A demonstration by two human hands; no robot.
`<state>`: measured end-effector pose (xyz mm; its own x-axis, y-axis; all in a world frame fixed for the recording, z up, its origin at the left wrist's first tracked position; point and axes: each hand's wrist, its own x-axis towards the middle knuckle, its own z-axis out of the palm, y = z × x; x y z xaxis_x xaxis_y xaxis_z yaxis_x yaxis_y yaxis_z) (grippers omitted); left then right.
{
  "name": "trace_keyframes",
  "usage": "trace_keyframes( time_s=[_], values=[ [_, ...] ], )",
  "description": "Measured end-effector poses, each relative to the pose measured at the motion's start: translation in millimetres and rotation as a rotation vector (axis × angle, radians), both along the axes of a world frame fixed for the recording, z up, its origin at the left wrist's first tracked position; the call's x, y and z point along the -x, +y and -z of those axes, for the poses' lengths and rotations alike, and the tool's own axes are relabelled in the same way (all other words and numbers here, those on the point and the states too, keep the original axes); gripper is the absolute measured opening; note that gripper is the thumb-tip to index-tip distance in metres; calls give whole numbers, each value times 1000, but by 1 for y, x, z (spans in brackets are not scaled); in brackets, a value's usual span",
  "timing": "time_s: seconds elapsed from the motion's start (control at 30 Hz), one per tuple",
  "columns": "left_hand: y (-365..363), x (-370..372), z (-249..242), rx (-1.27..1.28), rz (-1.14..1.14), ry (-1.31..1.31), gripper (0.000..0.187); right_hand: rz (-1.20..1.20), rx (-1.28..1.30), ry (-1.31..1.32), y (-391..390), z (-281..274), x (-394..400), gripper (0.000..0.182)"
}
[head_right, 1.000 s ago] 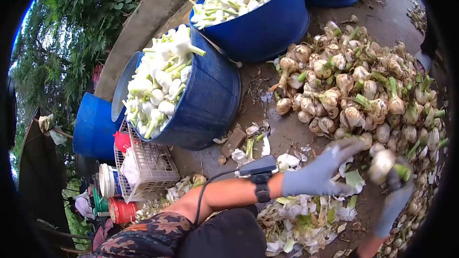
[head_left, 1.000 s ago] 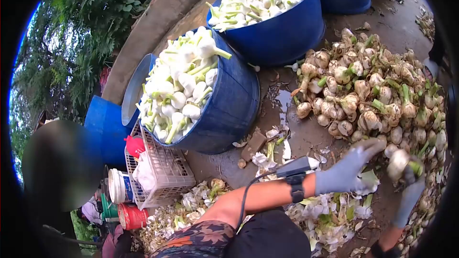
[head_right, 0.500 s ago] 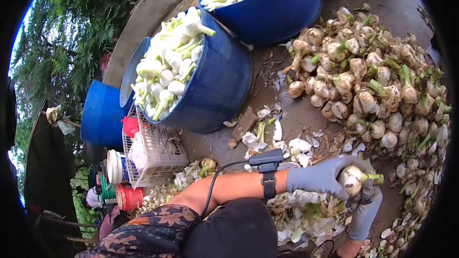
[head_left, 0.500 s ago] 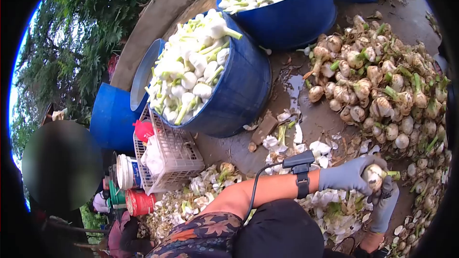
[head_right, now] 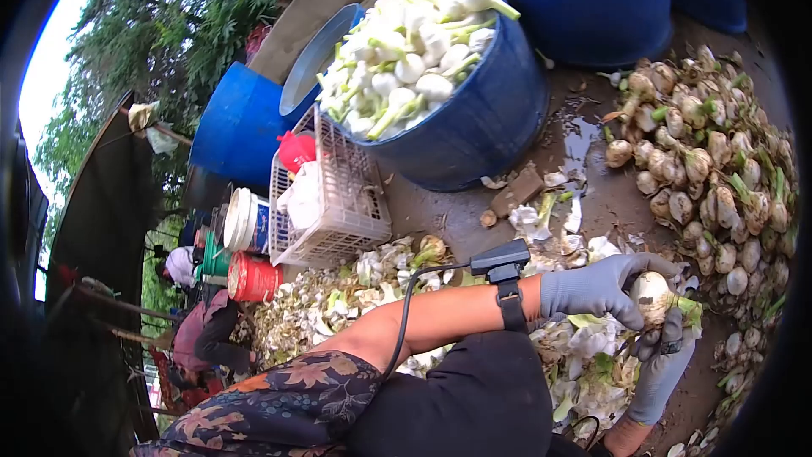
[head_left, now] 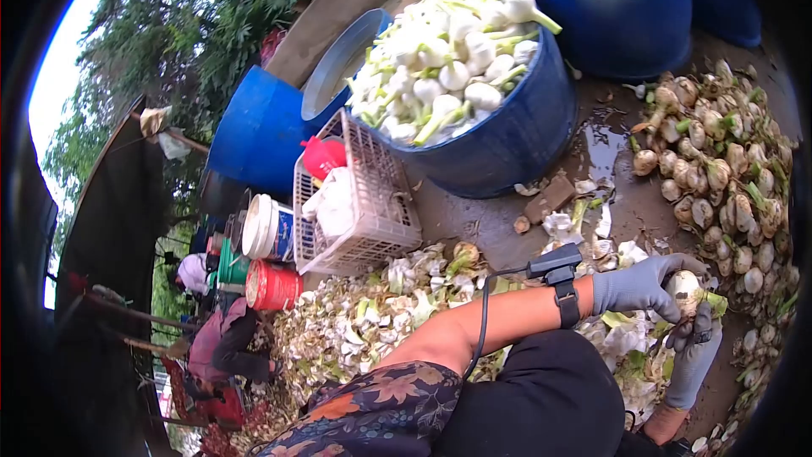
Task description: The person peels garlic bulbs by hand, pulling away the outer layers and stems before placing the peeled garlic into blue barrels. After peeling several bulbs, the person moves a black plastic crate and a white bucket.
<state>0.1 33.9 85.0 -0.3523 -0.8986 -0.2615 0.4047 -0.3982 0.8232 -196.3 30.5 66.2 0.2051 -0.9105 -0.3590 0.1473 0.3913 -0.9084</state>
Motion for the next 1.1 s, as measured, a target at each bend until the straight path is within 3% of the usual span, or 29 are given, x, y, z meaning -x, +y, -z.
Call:
trace_keyframes(
  time_s=[0.1, 0.17, 0.23, 0.27, 0.33, 0.4, 0.47, 0.5, 0.57, 0.6, 0.63, 0.67, 0.7, 0.73, 0.8, 0.83, 0.9, 0.97, 1.07, 1.1],
  values=[
    [15, -7, -9, -31, -81, 148, 79, -90, 92, 86, 6, -7, -6, 26],
    [21, -12, 0, -52, -92, 256, 68, -8, 155, 69, 12, 6, -14, 22],
    [30, -7, 13, 174, -185, 217, 56, -90, 396, 239, 11, 20, -9, 26],
    [35, -6, 4, 251, -217, 203, 52, -58, 355, 222, 14, 16, -11, 24],
    [39, -6, -17, -101, -300, 536, 43, -16, 477, 277, 25, 8, -23, 22],
    [43, -13, -9, -144, -215, 601, 46, -39, 758, 484, 31, 1, -23, 20],
    [44, -16, -13, -180, -118, 665, 50, -39, 877, 550, 33, 5, -22, 20],
    [46, -16, -19, -76, -158, 471, 59, -42, 986, 618, 32, 7, -21, 21],
    [54, -19, -32, 123, -242, 79, 81, -104, 864, 523, 32, 0, -21, 24],
    [66, -31, -54, 144, -91, -85, 92, -156, 763, 485, 37, -10, -20, 24],
    [63, -23, -59, 304, -40, -150, 98, -182, 625, 262, 38, -1, -15, 25],
    [65, -21, -38, 364, -61, -313, 97, -185, 475, 48, 38, 8, -11, 25],
    [67, -21, -30, 424, -84, -479, 96, -185, 478, 53, 39, 0, -12, 25],
    [65, -20, -24, 428, -85, -480, 96, -185, 486, 85, 40, -8, -16, 24],
    [67, -22, -40, 435, -132, -638, 64, -165, 443, 191, 34, -4, -14, 25],
    [63, -25, -43, 429, -138, -641, 64, -172, 439, 187, 33, -3, -11, 25],
    [47, -32, -40, 262, -100, -812, 36, -295, 263, 89, 41, -28, -17, 28],
    [32, -28, -22, 369, -298, -1033, 38, -168, 233, -125, 74, -42, -30, 30],
    [31, -22, -31, 340, -435, -1017, 36, -494, 444, 141, 58, -5, -9, 33],
    [37, -23, -30, 511, -334, -953, 39, -379, 405, 115, 57, 2, -11, 31]
  ],
)
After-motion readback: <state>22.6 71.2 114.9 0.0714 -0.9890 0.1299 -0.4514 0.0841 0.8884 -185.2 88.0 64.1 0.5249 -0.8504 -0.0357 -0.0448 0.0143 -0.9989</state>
